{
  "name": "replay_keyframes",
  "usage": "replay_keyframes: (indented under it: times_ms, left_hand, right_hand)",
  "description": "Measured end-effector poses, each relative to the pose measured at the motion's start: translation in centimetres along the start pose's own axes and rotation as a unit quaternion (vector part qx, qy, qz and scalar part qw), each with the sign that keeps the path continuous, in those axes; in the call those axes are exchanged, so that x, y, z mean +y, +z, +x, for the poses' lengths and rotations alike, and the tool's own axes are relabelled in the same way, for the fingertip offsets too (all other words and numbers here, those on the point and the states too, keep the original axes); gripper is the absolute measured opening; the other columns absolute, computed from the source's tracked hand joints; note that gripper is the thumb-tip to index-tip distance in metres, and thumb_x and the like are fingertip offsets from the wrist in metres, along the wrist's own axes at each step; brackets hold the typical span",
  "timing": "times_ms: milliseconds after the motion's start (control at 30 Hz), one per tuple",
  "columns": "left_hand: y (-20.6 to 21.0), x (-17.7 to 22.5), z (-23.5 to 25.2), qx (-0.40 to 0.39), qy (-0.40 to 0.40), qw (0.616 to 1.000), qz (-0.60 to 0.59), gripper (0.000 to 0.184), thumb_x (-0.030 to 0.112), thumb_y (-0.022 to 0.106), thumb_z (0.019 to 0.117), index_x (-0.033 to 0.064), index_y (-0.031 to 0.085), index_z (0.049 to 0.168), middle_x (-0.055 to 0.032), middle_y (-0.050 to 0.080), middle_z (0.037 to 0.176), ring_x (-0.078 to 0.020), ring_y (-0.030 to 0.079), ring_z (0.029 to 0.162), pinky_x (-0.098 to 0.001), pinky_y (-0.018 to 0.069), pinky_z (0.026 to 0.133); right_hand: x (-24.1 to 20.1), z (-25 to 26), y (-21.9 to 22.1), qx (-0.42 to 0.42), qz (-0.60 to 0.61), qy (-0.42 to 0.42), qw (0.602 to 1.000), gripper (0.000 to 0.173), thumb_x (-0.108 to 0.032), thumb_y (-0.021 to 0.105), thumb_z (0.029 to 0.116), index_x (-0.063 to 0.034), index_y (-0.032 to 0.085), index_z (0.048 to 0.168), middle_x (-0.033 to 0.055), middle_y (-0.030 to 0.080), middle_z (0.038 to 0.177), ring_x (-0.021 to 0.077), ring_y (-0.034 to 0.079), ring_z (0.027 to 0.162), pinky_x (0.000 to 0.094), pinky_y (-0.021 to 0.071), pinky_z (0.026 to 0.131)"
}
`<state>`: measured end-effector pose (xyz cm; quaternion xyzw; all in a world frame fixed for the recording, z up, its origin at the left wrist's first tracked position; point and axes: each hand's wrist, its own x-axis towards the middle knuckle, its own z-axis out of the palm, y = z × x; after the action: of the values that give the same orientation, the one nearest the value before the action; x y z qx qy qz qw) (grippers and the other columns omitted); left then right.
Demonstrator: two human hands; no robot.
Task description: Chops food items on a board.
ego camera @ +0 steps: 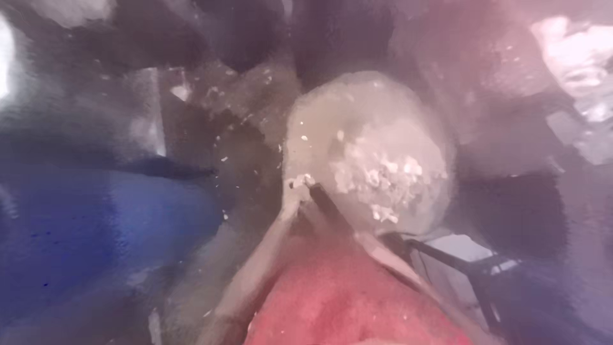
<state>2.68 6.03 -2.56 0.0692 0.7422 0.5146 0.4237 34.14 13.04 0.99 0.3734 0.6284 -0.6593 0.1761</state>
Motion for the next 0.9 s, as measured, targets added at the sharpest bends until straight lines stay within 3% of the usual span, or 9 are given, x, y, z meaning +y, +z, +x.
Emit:
replay_keyframes:
  times_ms: [67,133,233,333,400,600,700,767,900]
  left_hand:
    - [-1.3,0.5,-0.2,-0.025,-0.005,1.0,-0.012,0.041,0.012,0.058,0.1007,0.0014,0.045,0.138,-0.0193,0.06,0.12,-0.024,0.063,0.095,-0.04,0.0561,0.078]
    - [-2.5,0.8,-0.9,-0.065,-0.014,0.997,0.026,0.041,0.017,0.056,0.1033,0.0023,0.044,0.14,-0.0184,0.059,0.121,-0.0217,0.063,0.095,-0.0383,0.056,0.079]
    - [-2.8,0.0,-2.7,-0.105,-0.052,0.993,0.008,0.047,0.018,0.054,0.105,0.0046,0.038,0.147,-0.0181,0.059,0.122,-0.022,0.066,0.093,-0.039,0.0587,0.076]
    - [-2.1,-1.1,-4.5,-0.103,-0.063,0.993,-0.013,0.048,0.018,0.054,0.1052,0.0053,0.038,0.148,-0.0179,0.058,0.13,-0.0225,0.064,0.106,-0.0403,0.0575,0.086]
    - [-1.7,-1.9,-4.9,-0.101,-0.063,0.992,-0.048,0.047,0.016,0.053,0.1046,0.0038,0.039,0.147,-0.0188,0.058,0.131,-0.0245,0.063,0.11,-0.0427,0.0573,0.09]
    - [-0.8,-2.0,-6.3,-0.115,-0.112,0.981,-0.106,0.044,0.016,0.049,0.1068,0.007,0.035,0.148,-0.0166,0.062,0.111,-0.0237,0.067,0.085,-0.0412,0.0595,0.073]
    - [-1.0,-2.6,-6.7,-0.121,-0.109,0.982,-0.092,0.045,0.018,0.05,0.1067,0.0061,0.036,0.148,-0.016,0.061,0.119,-0.0221,0.066,0.097,-0.0392,0.0583,0.08]
    - [-0.6,-3.4,-6.5,-0.121,-0.085,0.985,-0.087,0.045,0.014,0.051,0.106,0.0023,0.038,0.147,-0.0171,0.056,0.134,-0.0206,0.061,0.114,-0.0373,0.0549,0.094]
    - [-0.5,-3.8,-6.4,-0.117,-0.088,0.986,-0.077,0.043,0.016,0.052,0.1058,0.0034,0.041,0.145,-0.0163,0.059,0.127,-0.021,0.064,0.107,-0.0395,0.0569,0.09]
  right_hand:
    - [-0.9,-1.5,-0.8,0.056,-0.04,0.021,0.997,0.046,-0.043,0.034,0.1108,-0.0097,0.063,0.122,0.0023,0.06,0.083,0.0117,0.057,0.07,0.0322,0.0516,0.066]
    - [-3.7,-2.1,-0.5,0.141,-0.113,0.017,0.983,0.048,-0.043,0.038,0.1102,-0.0063,0.058,0.133,0.014,0.067,0.101,0.0239,0.066,0.09,0.0462,0.0554,0.084]
    - [-9.8,-2.3,0.2,0.225,-0.129,-0.059,0.964,0.054,-0.039,0.036,0.1101,-0.004,0.044,0.15,0.0182,0.062,0.133,0.0258,0.063,0.119,0.0457,0.0515,0.104]
    - [-15.2,-2.4,1.0,0.249,-0.092,-0.152,0.952,0.059,-0.042,0.037,0.107,-0.0006,0.047,0.148,0.0179,0.064,0.13,0.0227,0.064,0.117,0.0431,0.052,0.103]
    - [-16.4,-1.6,1.9,0.238,-0.098,-0.171,0.951,0.057,-0.04,0.04,0.1072,0.0035,0.052,0.141,0.019,0.068,0.119,0.0228,0.067,0.107,0.0411,0.055,0.096]
    - [-10.3,5.2,2.8,0.125,-0.194,0.005,0.973,0.054,-0.046,0.037,0.1098,-0.0062,0.05,0.145,0.0204,0.067,0.123,0.0333,0.067,0.113,0.0544,0.052,0.099]
    - [-13.0,2.9,3.0,0.132,-0.169,-0.03,0.976,0.053,-0.042,0.037,0.1104,-0.003,0.049,0.144,0.0199,0.066,0.122,0.0295,0.066,0.11,0.0491,0.0522,0.099]
    - [-15.0,1.1,3.1,0.132,-0.137,-0.065,0.98,0.053,-0.036,0.039,0.1104,0.0009,0.045,0.148,0.0218,0.063,0.13,0.0279,0.064,0.117,0.045,0.0501,0.104]
    - [-11.5,2.8,4.0,0.122,-0.116,-0.074,0.983,0.054,-0.04,0.041,0.1093,0.0034,0.052,0.139,0.0206,0.067,0.116,0.0262,0.067,0.105,0.0438,0.0542,0.095]
